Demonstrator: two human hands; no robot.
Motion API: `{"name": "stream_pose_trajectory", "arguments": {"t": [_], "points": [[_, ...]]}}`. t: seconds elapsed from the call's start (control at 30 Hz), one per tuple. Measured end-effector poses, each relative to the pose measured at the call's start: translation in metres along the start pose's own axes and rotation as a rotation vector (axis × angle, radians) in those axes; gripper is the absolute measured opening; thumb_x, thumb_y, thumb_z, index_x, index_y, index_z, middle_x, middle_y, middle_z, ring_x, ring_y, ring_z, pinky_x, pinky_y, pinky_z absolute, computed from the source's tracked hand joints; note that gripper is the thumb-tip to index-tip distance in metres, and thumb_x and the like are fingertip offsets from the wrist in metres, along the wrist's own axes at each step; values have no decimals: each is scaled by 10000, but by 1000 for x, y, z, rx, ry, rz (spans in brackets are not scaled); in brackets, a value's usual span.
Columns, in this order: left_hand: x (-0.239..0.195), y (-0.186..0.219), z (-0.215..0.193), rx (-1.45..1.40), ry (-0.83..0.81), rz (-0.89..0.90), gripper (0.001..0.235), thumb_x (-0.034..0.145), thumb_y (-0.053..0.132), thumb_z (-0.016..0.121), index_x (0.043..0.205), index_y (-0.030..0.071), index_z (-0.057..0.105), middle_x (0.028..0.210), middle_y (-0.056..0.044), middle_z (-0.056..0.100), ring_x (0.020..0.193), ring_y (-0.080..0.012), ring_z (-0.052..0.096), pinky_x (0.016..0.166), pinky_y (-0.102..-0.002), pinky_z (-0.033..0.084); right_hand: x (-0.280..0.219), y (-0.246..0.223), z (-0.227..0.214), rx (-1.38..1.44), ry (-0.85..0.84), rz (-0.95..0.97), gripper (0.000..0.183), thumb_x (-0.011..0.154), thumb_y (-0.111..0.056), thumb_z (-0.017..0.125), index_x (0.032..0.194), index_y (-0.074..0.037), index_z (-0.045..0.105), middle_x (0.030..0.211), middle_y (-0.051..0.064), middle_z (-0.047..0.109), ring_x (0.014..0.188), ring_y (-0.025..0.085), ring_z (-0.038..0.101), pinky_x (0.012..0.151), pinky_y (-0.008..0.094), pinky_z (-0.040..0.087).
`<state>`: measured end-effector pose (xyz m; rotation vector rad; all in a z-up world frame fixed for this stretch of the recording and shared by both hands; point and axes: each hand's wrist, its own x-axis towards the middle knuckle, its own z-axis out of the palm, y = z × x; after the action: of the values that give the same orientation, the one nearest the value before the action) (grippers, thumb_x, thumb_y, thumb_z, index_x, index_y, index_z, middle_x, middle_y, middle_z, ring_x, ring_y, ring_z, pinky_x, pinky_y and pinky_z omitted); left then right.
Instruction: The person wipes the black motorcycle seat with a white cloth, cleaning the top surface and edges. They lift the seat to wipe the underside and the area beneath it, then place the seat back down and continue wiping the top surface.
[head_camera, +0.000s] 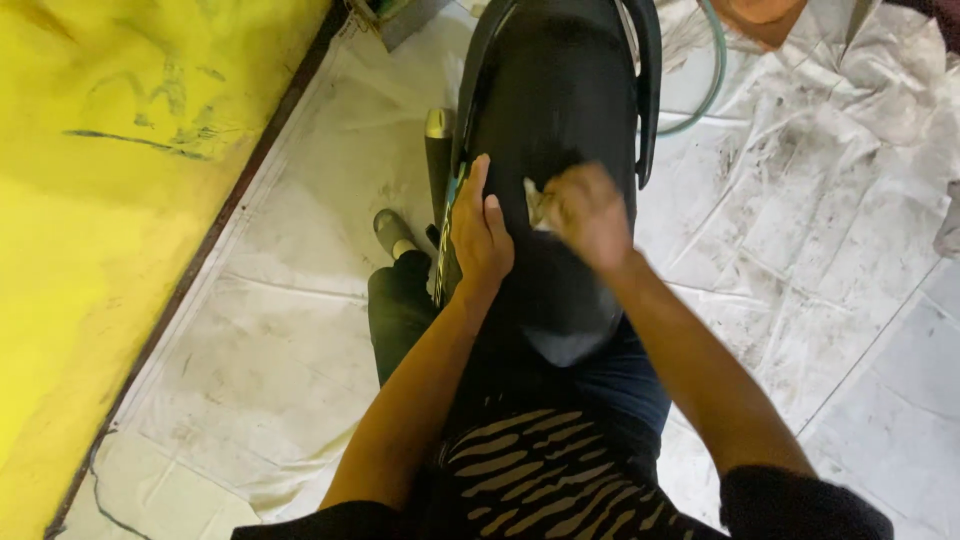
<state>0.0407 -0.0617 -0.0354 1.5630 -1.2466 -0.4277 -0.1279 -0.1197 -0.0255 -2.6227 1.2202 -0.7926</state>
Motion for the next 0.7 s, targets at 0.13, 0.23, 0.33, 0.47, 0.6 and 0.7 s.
{"name": "stream_pose_trajectory", "arguments": {"t": [0.13, 0.23, 0.33, 0.47, 0.6, 0.7], "points": [[2, -2, -1, -72, -12, -92, 441, 1090, 156, 367, 1489, 26, 501, 1430, -131, 623, 1308, -318, 607, 1148, -406, 449, 89, 69, 26, -131, 160, 143, 177, 824, -156, 764, 988, -123, 706, 948, 134, 590, 806, 383, 636, 677, 484, 534], [0, -1, -2, -65, -76, -93, 455, 1090, 184, 368, 1499, 17, 479, 1447, -177, 597, 1331, -377, 577, 1153, -463, 437, 138, 95, 51, -266, 265, 165, 206, 764, -199, 789, 934, -167, 676, 955, 87, 602, 764, 349, 654, 607, 469, 532], [4, -5, 1, -12, -101, -85, 481, 1102, 240, 342, 1522, 35, 456, 1476, -165, 574, 1364, -367, 554, 1159, -468, 429, 162, 101, 69, -374, 279, 205, 211, 748, -278, 807, 870, -194, 657, 973, 28, 617, 738, 274, 665, 580, 397, 537], [-4, -9, 5, 17, -120, -92, 503, 1111, 300, 310, 1535, 63, 440, 1498, -138, 559, 1377, -334, 551, 1175, -441, 422, 143, 65, 43, -371, 94, 179, 383, 747, -403, 878, 865, -120, 648, 1074, 169, 574, 882, 429, 643, 660, 534, 550], [2, -4, -2, 14, -123, -71, 498, 1114, 290, 308, 1531, 53, 442, 1460, -189, 577, 1342, -379, 567, 1156, -460, 436, 79, 19, 21, -369, 41, 130, 233, 822, -272, 798, 802, -92, 652, 969, 127, 575, 797, 351, 621, 620, 427, 529], [3, -2, -1, -2, -82, -47, 508, 1119, 317, 289, 1509, 51, 474, 1453, -157, 595, 1325, -356, 588, 1136, -441, 452, 16, -25, 9, -402, 58, -10, 213, 804, -266, 757, 794, -108, 615, 915, 125, 564, 815, 340, 602, 630, 417, 492]]}}
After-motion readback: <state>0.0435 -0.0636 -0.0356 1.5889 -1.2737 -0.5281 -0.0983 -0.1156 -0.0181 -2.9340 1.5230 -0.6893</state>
